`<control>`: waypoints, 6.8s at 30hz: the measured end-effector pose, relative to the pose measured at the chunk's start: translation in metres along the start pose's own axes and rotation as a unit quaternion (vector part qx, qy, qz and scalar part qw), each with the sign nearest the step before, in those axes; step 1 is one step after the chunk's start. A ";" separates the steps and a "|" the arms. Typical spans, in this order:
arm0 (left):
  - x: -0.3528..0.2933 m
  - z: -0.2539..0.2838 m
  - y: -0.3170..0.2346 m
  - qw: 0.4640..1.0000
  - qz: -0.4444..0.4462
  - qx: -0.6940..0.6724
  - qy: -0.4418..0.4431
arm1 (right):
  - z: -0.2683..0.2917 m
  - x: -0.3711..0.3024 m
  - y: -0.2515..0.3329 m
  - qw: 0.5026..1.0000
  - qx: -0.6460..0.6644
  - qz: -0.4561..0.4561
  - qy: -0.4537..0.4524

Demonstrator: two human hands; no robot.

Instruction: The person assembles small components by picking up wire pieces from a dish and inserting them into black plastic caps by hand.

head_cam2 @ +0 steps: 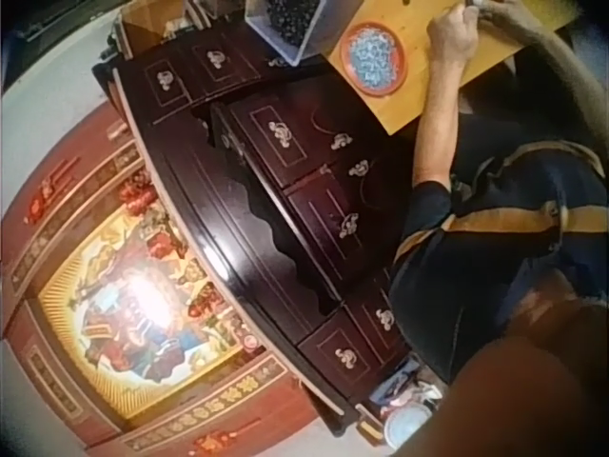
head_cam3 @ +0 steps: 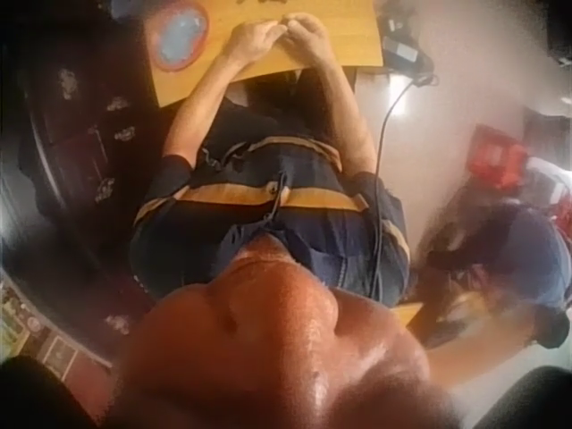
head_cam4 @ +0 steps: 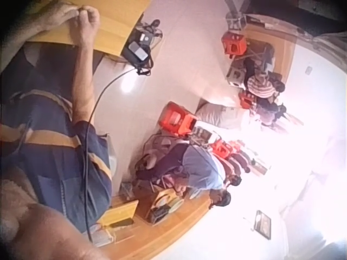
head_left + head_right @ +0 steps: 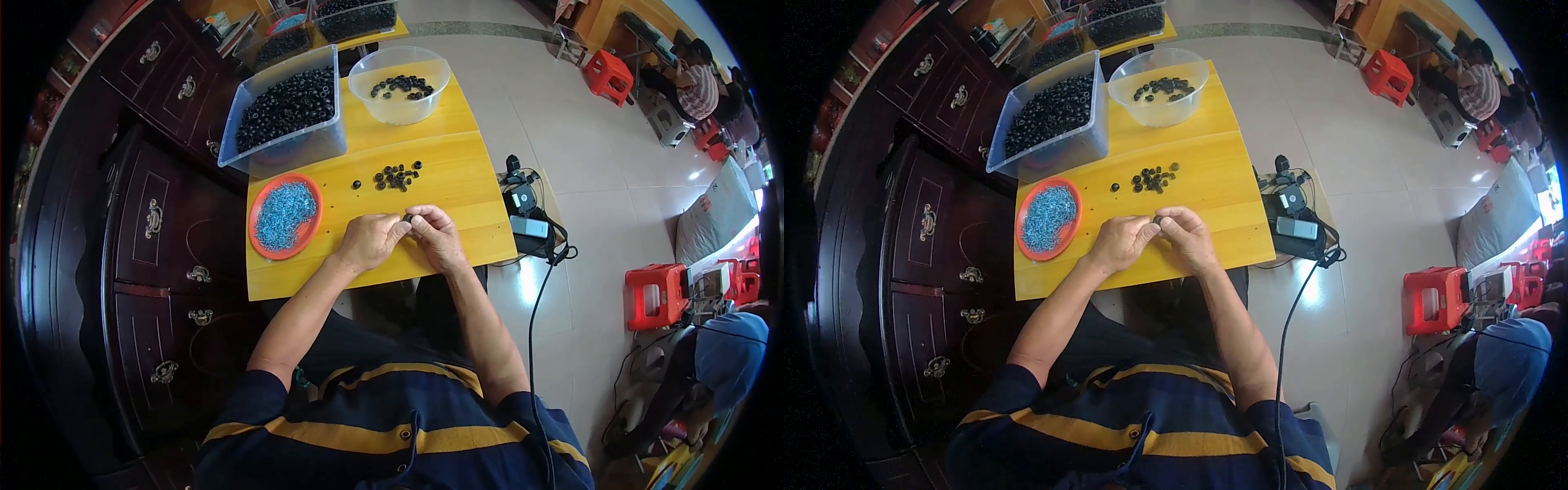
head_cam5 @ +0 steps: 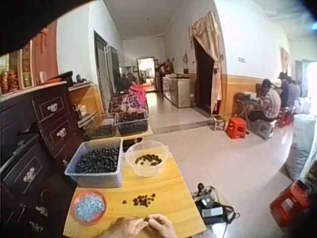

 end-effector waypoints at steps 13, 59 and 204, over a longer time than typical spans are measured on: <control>-0.022 -0.033 0.009 0.768 0.307 -0.562 -0.017 | 0.001 0.001 -0.003 0.988 -0.142 0.034 -0.048; 0.010 -0.032 -0.032 0.993 0.004 0.059 0.102 | 0.001 0.005 0.009 0.981 0.188 0.011 -0.035; -0.001 -0.008 0.014 0.942 0.107 -0.285 -0.140 | -0.006 -0.002 0.004 0.997 0.075 0.021 0.017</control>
Point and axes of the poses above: each hand's wrist, its own x-axis towards the middle knuckle, its own z-axis out of the back of the hand, y = z × x, the point moved 3 cm from there along x, towards the middle knuckle, and after that the axes turned 11 degrees about -z, right-handed, at the moved point
